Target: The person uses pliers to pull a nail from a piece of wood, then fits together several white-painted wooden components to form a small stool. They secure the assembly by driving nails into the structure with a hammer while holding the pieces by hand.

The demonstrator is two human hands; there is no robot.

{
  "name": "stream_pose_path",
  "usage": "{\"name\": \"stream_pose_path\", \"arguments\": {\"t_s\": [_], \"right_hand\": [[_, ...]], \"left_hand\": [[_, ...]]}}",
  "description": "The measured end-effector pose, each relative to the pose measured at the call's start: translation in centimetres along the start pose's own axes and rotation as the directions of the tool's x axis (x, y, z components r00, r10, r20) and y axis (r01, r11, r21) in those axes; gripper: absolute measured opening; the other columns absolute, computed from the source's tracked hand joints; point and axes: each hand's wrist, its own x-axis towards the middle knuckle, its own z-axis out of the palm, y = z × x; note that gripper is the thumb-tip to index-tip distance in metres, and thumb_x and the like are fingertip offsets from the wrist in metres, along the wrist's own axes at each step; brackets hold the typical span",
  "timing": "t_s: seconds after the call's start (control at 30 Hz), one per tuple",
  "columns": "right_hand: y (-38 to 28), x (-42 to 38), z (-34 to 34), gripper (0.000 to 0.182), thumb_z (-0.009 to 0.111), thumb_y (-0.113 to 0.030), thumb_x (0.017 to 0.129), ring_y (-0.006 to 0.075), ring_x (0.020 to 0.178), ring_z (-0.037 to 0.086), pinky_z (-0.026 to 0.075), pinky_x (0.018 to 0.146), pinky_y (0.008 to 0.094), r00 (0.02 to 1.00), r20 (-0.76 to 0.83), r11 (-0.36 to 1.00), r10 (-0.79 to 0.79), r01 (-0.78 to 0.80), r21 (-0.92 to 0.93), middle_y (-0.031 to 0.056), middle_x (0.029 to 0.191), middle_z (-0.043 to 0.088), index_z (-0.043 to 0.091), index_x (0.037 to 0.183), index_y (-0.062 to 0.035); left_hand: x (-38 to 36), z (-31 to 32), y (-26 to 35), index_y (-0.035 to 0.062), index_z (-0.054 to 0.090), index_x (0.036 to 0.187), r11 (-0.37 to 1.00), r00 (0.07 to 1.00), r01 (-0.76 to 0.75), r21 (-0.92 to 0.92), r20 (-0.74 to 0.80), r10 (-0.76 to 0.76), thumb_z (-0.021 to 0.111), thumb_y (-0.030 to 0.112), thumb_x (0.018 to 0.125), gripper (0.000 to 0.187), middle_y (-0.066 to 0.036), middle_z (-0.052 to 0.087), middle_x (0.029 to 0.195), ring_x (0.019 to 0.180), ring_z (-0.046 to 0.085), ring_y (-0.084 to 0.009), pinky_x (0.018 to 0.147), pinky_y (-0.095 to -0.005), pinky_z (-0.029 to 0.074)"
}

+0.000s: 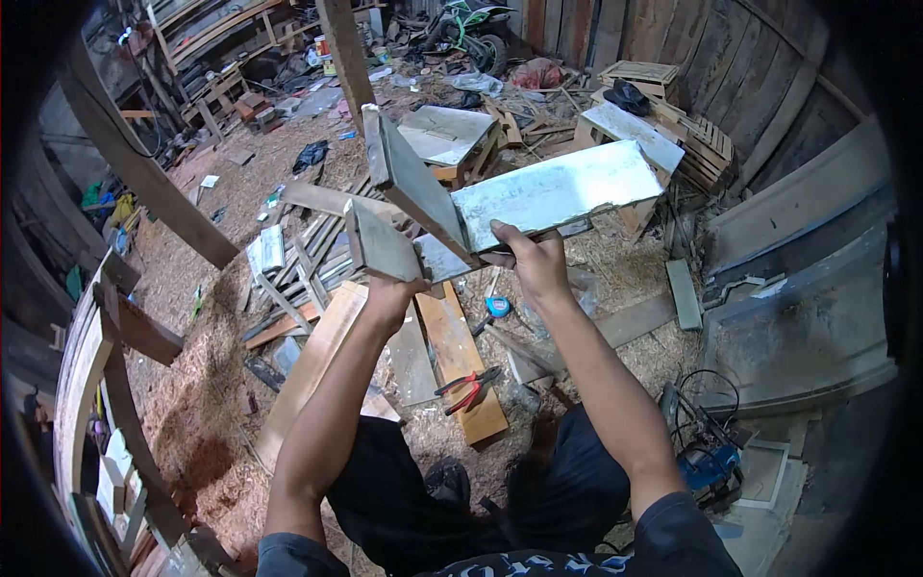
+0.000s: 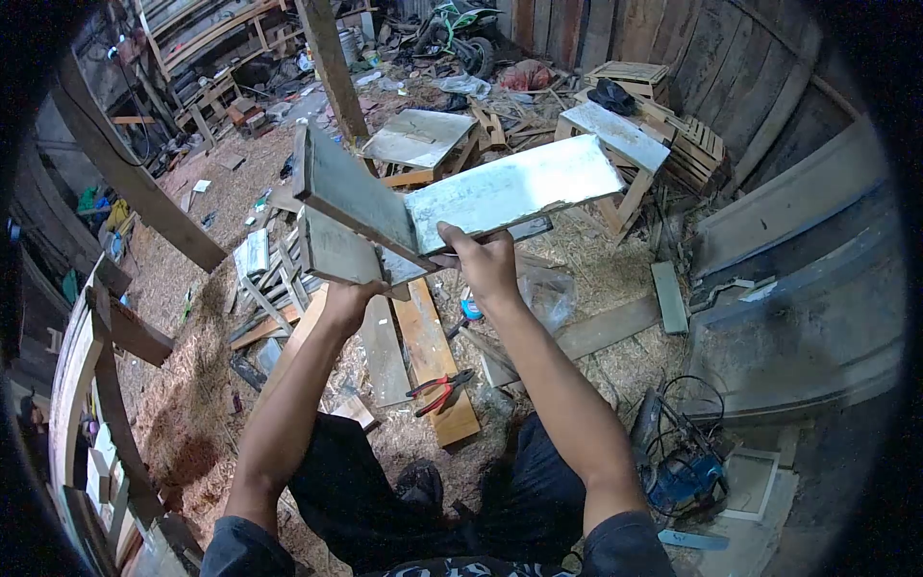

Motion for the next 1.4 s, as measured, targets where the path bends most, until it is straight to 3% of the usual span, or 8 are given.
{"name": "stream_pose_path", "arguments": {"t_s": [0.47,0.6,0.7,0.77,0.8,1.1,1.2,1.4], "right_hand": [[1.5,-1.5,1.3,0.022,0.065,-0.008,0.086,0.0148,0.085,0.064,0.061,0.067,0.0306,0.978,0.041,0.943,-0.202,0.206,-0.261,0.0084,0.097,0.064,0.058,0.105,0.0016],[0.4,-3.1,3.0,0.022,0.068,-0.017,0.084,0.0155,0.08,0.064,0.05,0.073,0.0307,0.937,-0.002,0.898,-0.348,0.333,-0.288,0.0077,0.085,0.068,0.065,0.092,0.0034],[0.6,-3.1,2.7,0.024,0.067,-0.015,0.086,0.0153,0.089,0.063,0.048,0.082,0.0305,0.945,0.044,0.926,-0.324,0.326,-0.192,0.009,0.096,0.067,0.063,0.101,0.0034],[0.6,-3.1,2.1,0.026,0.066,-0.015,0.088,0.0157,0.093,0.062,0.047,0.084,0.0298,0.953,0.083,0.931,-0.292,0.303,-0.206,0.0092,0.102,0.066,0.061,0.106,0.0027],[0.6,-3.1,1.9,0.026,0.066,-0.015,0.087,0.0159,0.093,0.062,0.047,0.084,0.0299,0.955,0.087,0.927,-0.285,0.297,-0.228,0.0088,0.101,0.066,0.061,0.106,0.0025],[1.4,-2.5,0.6,0.028,0.07,-0.016,0.085,0.0159,0.093,0.06,0.047,0.085,0.03,0.977,0.085,0.967,-0.198,0.208,-0.148,0.0075,0.101,0.065,0.061,0.106,0.0005],[1.8,-2.3,0.2,0.03,0.07,-0.014,0.084,0.0165,0.094,0.06,0.048,0.086,0.0303,0.978,0.08,0.968,-0.192,0.202,-0.149,0.0078,0.103,0.064,0.06,0.108,0.0002],[1.6,-2.3,0.1,0.031,0.071,-0.015,0.084,0.0166,0.094,0.06,0.048,0.086,0.0301,0.977,0.116,0.97,-0.177,0.193,-0.145,0.0078,0.103,0.064,0.061,0.108,0.0007]], "left_hand": [[1.4,-1.0,-5.4,-0.0023,0.058,0.092,0.913,0.995,0.101,-0.396,0.03,-0.097,0.06,-0.009,0.069,0.024,-0.008,0.057,0.092,0.088,0.057,-0.02,0.076,-0.0341,0.047],[2.3,-2.6,-7.6,-0.0025,0.061,0.079,0.925,0.972,-0.235,0.298,0.078,0.221,0.061,-0.005,0.073,0.007,-0.008,0.061,0.088,0.09,0.059,-0.0197,0.078,-0.0357,0.047],[1.3,-3.5,-4.9,-0.002,0.053,0.103,0.297,0.736,-0.638,0.711,0.448,0.507,0.055,-0.006,0.075,0.029,-0.008,0.058,0.102,0.091,0.057,-0.0201,0.08,-0.0322,0.047],[0.9,-2.1,-2.9,-0.0018,0.053,0.107,0.917,0.957,-0.29,0.274,0.095,0.275,0.056,-0.006,0.076,0.032,-0.008,0.057,0.105,0.095,0.056,-0.0197,0.084,-0.0322,0.045],[0.8,-1.7,-2.5,-0.0017,0.053,0.11,0.996,0.999,-0.05,-0.072,0.008,0.05,0.056,-0.005,0.076,0.034,-0.008,0.057,0.106,0.097,0.055,-0.0195,0.086,-0.0322,0.045],[0.6,-1.2,-2.3,0.0,0.054,0.112,0.981,0.985,-0.116,-0.158,-0.148,0.092,0.06,0.0,0.075,0.038,-0.006,0.055,0.107,0.1,0.053,-0.0188,0.089,-0.0291,0.042],[0.3,-1.3,-1.1,0.0009,0.056,0.105,0.997,0.987,-0.08,0.021,-0.141,0.082,0.06,0.001,0.073,0.032,-0.005,0.056,0.102,0.093,0.053,-0.0179,0.082,-0.0293,0.043],[0.5,-1.5,-2.1,0.0014,0.057,0.09,0.993,0.976,-0.054,-0.108,-0.217,0.029,0.058,-0.001,0.071,0.02,-0.003,0.055,0.082,0.072,0.052,-0.0159,0.064,-0.0303,0.042]]}}
